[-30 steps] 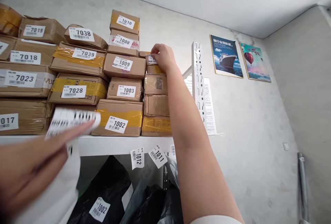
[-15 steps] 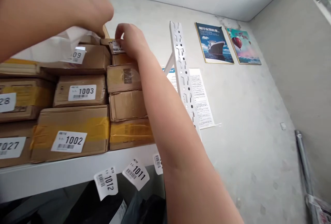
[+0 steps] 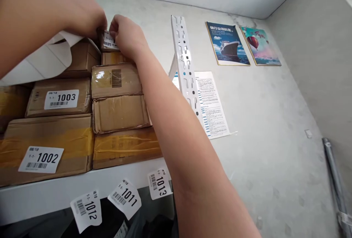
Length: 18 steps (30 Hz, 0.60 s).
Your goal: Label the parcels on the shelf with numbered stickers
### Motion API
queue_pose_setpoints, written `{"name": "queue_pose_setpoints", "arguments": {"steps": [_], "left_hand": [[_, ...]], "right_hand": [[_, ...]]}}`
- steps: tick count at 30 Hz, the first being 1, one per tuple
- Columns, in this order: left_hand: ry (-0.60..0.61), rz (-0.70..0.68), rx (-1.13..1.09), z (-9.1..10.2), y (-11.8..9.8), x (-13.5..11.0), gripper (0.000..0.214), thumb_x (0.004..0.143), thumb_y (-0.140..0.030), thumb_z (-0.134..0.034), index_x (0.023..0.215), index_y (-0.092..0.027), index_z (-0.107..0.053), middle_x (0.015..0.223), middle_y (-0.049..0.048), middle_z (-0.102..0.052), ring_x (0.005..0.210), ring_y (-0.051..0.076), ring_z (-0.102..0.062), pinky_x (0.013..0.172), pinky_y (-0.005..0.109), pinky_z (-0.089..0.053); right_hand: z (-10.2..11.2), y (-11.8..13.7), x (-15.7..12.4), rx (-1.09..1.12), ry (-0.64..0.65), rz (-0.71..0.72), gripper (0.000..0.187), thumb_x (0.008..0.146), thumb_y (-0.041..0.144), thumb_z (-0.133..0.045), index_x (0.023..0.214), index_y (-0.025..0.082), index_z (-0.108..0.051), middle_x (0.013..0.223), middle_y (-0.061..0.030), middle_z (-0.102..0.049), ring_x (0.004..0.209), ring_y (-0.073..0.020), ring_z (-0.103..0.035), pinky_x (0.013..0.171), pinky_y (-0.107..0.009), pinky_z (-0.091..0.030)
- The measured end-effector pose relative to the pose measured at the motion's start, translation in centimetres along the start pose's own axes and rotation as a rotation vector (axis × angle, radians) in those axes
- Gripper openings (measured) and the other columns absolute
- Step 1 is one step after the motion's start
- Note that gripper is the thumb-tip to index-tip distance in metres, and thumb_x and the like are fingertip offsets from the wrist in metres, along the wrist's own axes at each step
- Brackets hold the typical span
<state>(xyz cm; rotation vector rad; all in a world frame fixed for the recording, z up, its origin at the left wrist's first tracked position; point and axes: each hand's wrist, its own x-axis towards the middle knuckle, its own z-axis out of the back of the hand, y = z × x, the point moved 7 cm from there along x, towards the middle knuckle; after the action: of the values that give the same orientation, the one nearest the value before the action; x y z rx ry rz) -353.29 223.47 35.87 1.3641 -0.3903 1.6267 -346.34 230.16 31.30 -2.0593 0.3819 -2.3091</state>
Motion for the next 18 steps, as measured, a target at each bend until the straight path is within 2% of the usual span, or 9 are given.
{"name": "queue_pose_setpoints", "arguments": {"steps": [3, 6, 8, 12, 15, 18], "left_hand": [[0.019, 0.173, 0.241, 0.2, 1.3, -1.1, 0.069, 0.056, -0.056, -0.052, 0.111, -0.017, -0.067, 0.133, 0.0085, -0.054, 0.120, 0.040, -0.047, 0.094, 0.062, -0.034], [0.034, 0.184, 0.291, 0.3, 1.4, -2.1, 0.067, 0.060, -0.054, -0.055, 0.120, -0.028, -0.063, 0.136, 0.0005, -0.055, 0.114, 0.031, -0.046, 0.093, 0.057, -0.036], [0.040, 0.143, 0.315, 0.2, 0.9, -2.7, 0.069, 0.061, -0.057, -0.054, 0.121, -0.026, -0.064, 0.134, 0.0021, -0.056, 0.112, 0.029, -0.047, 0.091, 0.053, -0.038], [0.054, 0.019, 0.359, -0.2, -0.1, -3.8, 0.062, 0.065, -0.054, -0.047, 0.112, -0.021, -0.070, 0.113, 0.0110, -0.063, 0.097, 0.030, -0.054, 0.079, 0.046, -0.042], [0.070, -0.092, 0.356, -0.5, -0.4, -3.9, 0.068, 0.067, -0.053, -0.040, 0.120, -0.021, -0.067, 0.102, 0.0117, -0.064, 0.090, 0.030, -0.056, 0.076, 0.044, -0.043], [0.053, -0.155, 0.310, -0.4, 0.0, -3.7, 0.078, 0.066, -0.061, -0.040, 0.128, -0.020, -0.064, 0.092, 0.0101, -0.062, 0.083, 0.029, -0.057, 0.071, 0.041, -0.045]], "right_hand": [[0.3, -0.3, 0.2, 0.028, -0.036, -0.001, 0.026, 0.077, 0.019, -0.064, 0.067, 0.033, -0.045, 0.094, 0.0035, -0.067, 0.099, -0.0217, -0.055, 0.100, -0.039, -0.045], [0.3, -0.6, 0.7, 0.121, -0.080, 0.050, 0.026, 0.073, 0.023, -0.069, 0.066, 0.034, -0.047, 0.093, 0.0010, -0.065, 0.106, -0.0249, -0.051, 0.109, -0.044, -0.040], [0.2, -0.7, 0.9, 0.152, -0.096, 0.065, 0.025, 0.073, 0.025, -0.071, 0.066, 0.034, -0.049, 0.094, -0.0005, -0.063, 0.108, -0.0265, -0.050, 0.110, -0.046, -0.040], [-0.1, -0.5, 0.4, 0.111, -0.096, 0.024, 0.019, 0.080, 0.025, -0.066, 0.067, 0.032, -0.053, 0.097, -0.0011, -0.064, 0.101, -0.0247, -0.056, 0.106, -0.045, -0.045], [-0.4, -0.3, -0.2, 0.148, -0.041, -0.017, 0.021, 0.085, 0.027, -0.063, 0.067, 0.029, -0.051, 0.088, -0.0005, -0.067, 0.094, -0.0234, -0.060, 0.100, -0.044, -0.050], [-0.6, -0.4, -0.5, 0.214, 0.008, -0.039, 0.019, 0.087, 0.033, -0.060, 0.071, 0.027, -0.054, 0.090, 0.0006, -0.069, 0.096, -0.0238, -0.063, 0.099, -0.044, -0.052]]}}
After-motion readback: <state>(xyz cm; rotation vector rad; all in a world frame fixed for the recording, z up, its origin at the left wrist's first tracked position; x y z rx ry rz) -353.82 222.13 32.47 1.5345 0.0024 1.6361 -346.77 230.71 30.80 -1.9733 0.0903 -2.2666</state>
